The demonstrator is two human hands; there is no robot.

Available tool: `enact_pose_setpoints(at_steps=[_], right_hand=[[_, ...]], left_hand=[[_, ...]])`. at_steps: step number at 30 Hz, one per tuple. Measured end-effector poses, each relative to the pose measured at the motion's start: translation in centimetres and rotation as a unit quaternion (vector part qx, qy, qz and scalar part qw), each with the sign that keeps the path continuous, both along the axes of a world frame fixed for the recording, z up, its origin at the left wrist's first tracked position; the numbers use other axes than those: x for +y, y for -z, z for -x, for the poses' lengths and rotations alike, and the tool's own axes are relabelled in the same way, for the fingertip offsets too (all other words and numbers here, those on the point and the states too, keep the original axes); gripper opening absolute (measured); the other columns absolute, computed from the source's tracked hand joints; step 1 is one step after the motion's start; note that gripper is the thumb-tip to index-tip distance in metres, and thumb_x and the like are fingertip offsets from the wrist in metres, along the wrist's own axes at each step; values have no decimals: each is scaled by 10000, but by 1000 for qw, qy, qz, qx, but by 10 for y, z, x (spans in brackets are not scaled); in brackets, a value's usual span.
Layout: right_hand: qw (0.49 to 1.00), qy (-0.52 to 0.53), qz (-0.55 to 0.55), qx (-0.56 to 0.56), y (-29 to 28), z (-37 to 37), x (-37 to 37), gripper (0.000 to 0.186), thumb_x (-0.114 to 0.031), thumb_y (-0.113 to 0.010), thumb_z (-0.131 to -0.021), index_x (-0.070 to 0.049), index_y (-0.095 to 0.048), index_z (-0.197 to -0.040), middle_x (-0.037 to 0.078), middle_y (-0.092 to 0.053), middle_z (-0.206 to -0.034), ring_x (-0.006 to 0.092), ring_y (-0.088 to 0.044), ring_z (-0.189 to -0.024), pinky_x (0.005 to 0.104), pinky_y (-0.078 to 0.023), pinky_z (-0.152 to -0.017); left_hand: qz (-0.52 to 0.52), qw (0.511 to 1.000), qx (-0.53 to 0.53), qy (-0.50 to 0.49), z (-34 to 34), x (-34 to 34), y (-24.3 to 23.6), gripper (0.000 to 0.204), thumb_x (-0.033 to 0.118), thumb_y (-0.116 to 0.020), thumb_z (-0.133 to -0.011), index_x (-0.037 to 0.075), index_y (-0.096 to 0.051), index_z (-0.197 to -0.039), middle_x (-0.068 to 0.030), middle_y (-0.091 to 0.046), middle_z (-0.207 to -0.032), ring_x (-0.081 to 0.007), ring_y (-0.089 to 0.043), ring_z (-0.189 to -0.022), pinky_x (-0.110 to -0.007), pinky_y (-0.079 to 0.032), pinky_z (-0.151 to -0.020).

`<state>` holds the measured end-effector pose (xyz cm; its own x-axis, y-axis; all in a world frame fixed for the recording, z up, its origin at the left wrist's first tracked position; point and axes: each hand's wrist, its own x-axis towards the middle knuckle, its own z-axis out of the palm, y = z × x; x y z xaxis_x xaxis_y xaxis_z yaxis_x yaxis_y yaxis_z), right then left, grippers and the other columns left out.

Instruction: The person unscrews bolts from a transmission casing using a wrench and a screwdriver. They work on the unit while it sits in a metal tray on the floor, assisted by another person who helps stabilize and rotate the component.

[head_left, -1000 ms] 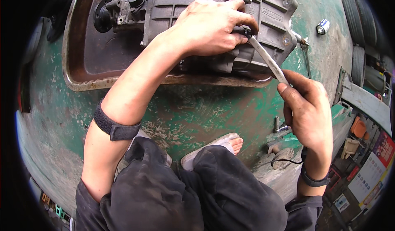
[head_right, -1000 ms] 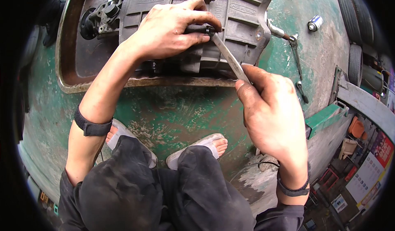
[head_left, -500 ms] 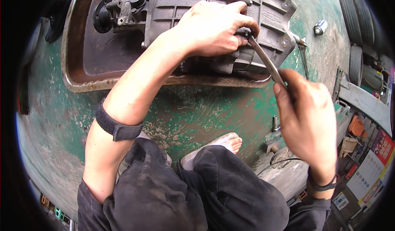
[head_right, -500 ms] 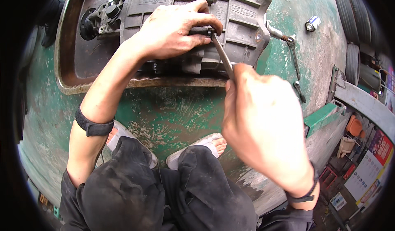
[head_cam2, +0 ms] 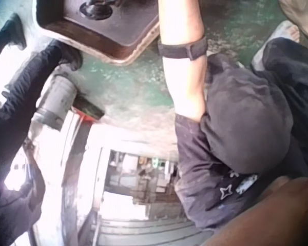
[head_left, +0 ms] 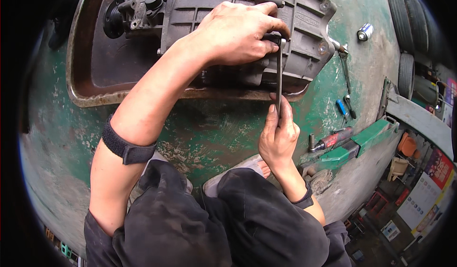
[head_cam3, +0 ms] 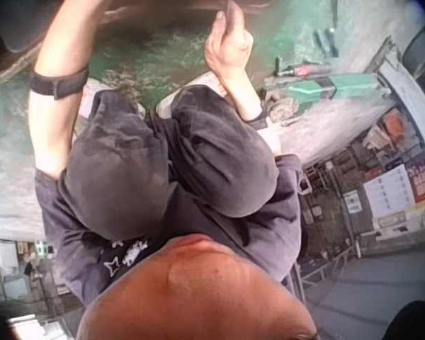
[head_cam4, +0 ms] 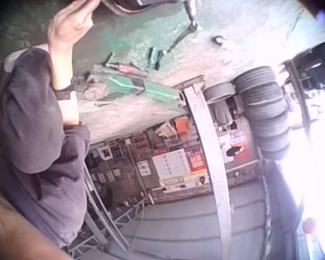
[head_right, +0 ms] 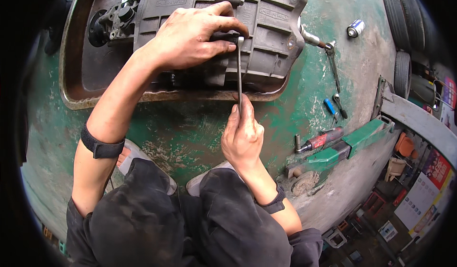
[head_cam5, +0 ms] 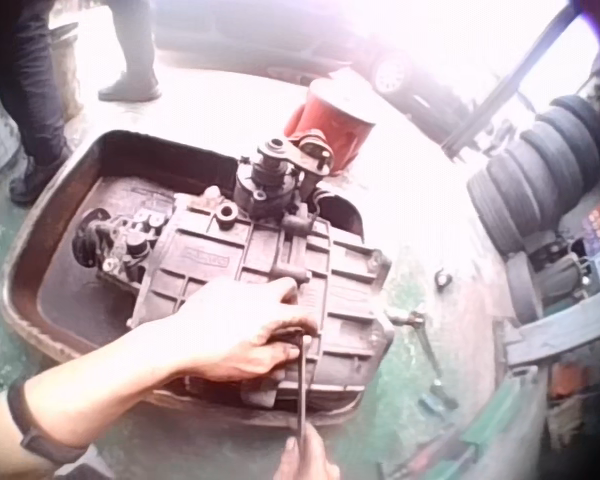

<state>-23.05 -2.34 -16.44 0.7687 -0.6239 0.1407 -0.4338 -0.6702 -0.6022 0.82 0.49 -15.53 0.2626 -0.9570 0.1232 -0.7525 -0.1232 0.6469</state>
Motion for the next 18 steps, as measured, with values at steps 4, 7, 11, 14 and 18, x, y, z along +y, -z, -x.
enact_pose_setpoints(at_steps=[4, 7, 11, 14, 18], right_hand=[[995, -21, 91, -40, 12, -9, 0, 313, 19, -552, -938, 128, -527, -1231, 296, -669, -895, 422, -681, -704, 404, -543, -577], [995, -17, 97, -1, -1, -9, -2, 308, -17, -567, -947, 118, -553, -1223, 281, -673, -845, 409, -676, -659, 404, -535, -558], [992, -6, 11, 129, -41, -1, -11, 115, -23, -527, -935, 38, -618, -971, 201, -630, -844, 372, -626, -731, 408, -491, -645], [985, -50, 95, 137, -49, -2, -14, 80, 2, -539, -904, 36, -604, -936, 185, -603, -784, 374, -597, -689, 423, -477, -623], [980, -44, 183, 65, -21, -4, -17, 274, -27, -613, -909, 78, -609, -1162, 216, -684, -778, 336, -666, -586, 370, -510, -511]], left_hand=[[6, 1000, 5, -7, 2, 1, 0, 318, 312, -674, -865, 201, -671, -1163, -96, -599, -1145, -320, -636, -1028, -429, -494, -852], [9, 1000, -1, -14, 4, 1, 0, 319, 312, -675, -863, 203, -673, -1163, -99, -599, -1165, -320, -634, -1035, -430, -493, -861], [-1, 1000, 9, -17, 3, 3, 0, 332, 312, -680, -856, 211, -671, -1172, -100, -595, -1181, -319, -635, -1038, -430, -488, -875], [14, 1000, 9, -12, 3, 2, 2, 346, 315, -682, -852, 217, -665, -1184, -112, -594, -1183, -323, -632, -1044, -432, -484, -880], [23, 999, -6, -31, 5, 2, 4, 342, 312, -690, -842, 209, -657, -1167, -114, -601, -1184, -332, -633, -1034, -443, -485, -872]])
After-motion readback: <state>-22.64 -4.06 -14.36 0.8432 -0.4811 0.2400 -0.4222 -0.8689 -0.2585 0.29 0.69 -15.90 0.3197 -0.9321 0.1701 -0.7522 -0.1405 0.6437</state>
